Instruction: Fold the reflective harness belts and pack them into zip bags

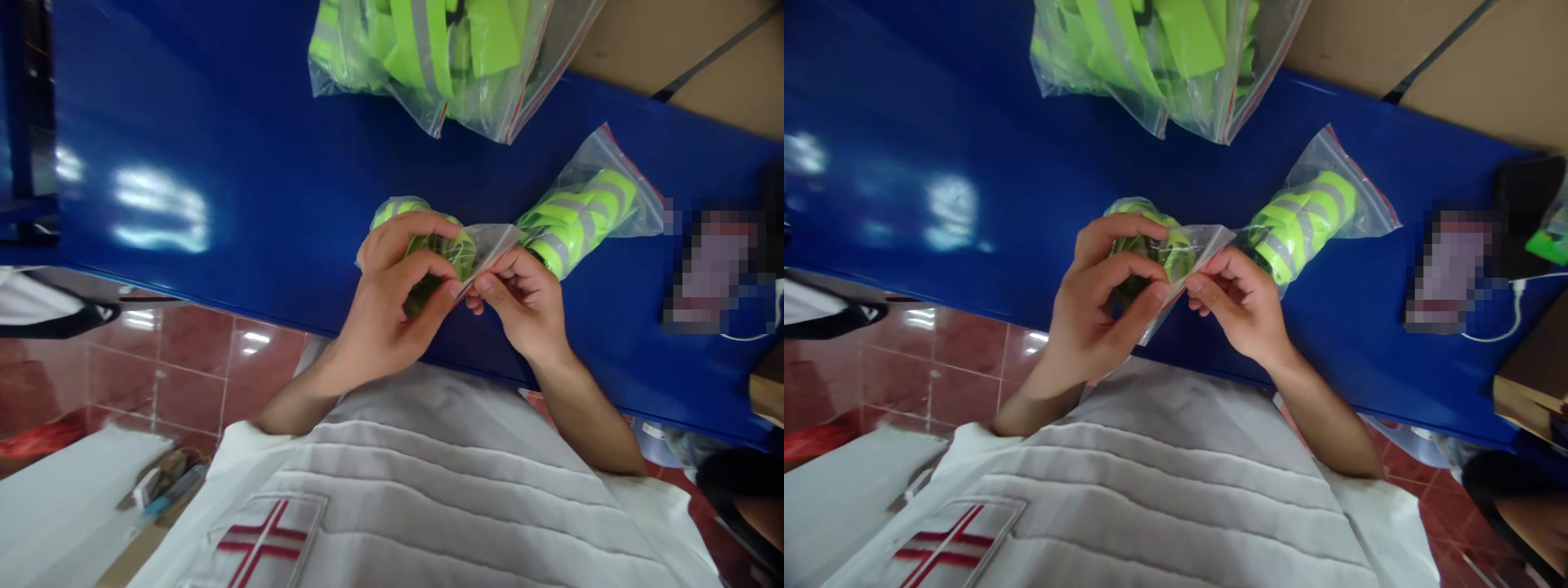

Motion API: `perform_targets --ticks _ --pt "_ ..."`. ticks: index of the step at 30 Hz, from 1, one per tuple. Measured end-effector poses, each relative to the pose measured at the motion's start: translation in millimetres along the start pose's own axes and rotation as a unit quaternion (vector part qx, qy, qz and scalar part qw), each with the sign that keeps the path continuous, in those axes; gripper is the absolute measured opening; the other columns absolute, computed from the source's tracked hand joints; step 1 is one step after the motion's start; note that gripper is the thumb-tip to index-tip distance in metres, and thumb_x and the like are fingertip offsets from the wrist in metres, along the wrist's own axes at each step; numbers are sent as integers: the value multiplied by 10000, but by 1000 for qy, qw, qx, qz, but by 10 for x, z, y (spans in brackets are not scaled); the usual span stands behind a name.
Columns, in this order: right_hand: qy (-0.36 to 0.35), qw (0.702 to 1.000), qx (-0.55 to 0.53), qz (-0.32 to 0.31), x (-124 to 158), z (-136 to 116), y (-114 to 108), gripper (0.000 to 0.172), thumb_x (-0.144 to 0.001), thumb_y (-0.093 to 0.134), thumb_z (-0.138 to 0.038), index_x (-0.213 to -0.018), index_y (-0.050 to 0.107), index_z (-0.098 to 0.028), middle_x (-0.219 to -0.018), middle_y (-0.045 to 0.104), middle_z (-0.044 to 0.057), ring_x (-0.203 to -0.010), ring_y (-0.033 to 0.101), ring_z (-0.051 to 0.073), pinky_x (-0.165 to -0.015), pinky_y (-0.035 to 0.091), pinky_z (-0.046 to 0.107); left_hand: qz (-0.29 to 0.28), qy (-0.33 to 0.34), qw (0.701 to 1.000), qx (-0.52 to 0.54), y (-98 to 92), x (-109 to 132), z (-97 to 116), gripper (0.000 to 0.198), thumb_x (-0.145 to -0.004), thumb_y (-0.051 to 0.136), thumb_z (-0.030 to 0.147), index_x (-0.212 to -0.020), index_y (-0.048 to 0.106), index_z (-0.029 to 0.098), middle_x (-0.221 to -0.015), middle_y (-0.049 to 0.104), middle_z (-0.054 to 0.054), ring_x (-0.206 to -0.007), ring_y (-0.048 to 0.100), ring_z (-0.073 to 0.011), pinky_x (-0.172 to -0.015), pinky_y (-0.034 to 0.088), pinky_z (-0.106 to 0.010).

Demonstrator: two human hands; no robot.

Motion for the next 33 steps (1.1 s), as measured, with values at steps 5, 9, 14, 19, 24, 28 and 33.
perform_targets --ticks 5,9,14,19,24,28,33 --pt "-44 995 89 15 5 9 5 378 -974 736 -542 -846 583 -221 -752 599 -23 -660 556 108 -628 475 259 108 6 991 -74 -112 78 0 49 -1054 593 232 -1036 639 230 -1378 587 -111 -1338 564 -295 -1116 482 -555" --pt "-81 982 171 -2 39 30 97 292 -1028 660 -402 -832 546 -219 -740 550 -26 -656 510 111 -637 433 274 87 37 980 -173 -152 108 69 55 -1074 594 238 -1057 647 239 -1277 644 -87 -1218 599 -274 -1053 441 -534" --pt "-80 986 135 -61 87 11 170 188 -1048 633 -371 -934 635 -222 -862 677 0 -778 639 143 -750 509 290 -37 71 964 -252 -102 154 166 190 -1040 688 383 -992 707 200 -1163 689 -116 -1041 594 -306 -885 418 -504" --pt "-81 987 123 -68 86 -4 95 246 -1062 622 -404 -903 643 -218 -836 650 -5 -766 610 138 -741 493 275 -105 98 961 -235 -90 50 110 183 -1038 676 310 -906 733 197 -1108 651 -106 -1000 542 -287 -845 382 -462" --pt "-129 973 188 -40 117 -96 30 171 -1068 614 -321 -938 649 -215 -855 673 3 -778 631 141 -756 500 276 -111 87 974 -176 -22 -54 121 134 -983 678 239 -873 722 177 -1175 647 -102 -1091 548 -286 -929 379 -487" --pt "-113 975 182 -50 153 -68 28 166 -1068 607 -284 -922 649 -218 -856 683 2 -764 641 139 -737 503 271 -158 101 972 -139 55 -78 103 219 -1024 704 379 -954 751 176 -1218 645 -99 -1139 552 -287 -982 361 -495" --pt "-155 956 249 -17 179 -120 38 156 -1034 615 -217 -878 599 -218 -791 623 -16 -719 581 132 -691 459 261 -215 74 973 35 5 -166 -57 231 -1034 687 281 -826 738 196 -1131 623 -44 -1082 584 -208 -991 364 -416"
Point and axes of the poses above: each hand's wrist, its own x-axis away from the middle knuckle, its own y-axis out of the palm, z = x × y, the point moved 6 cm from there along -x, towards the middle knuckle
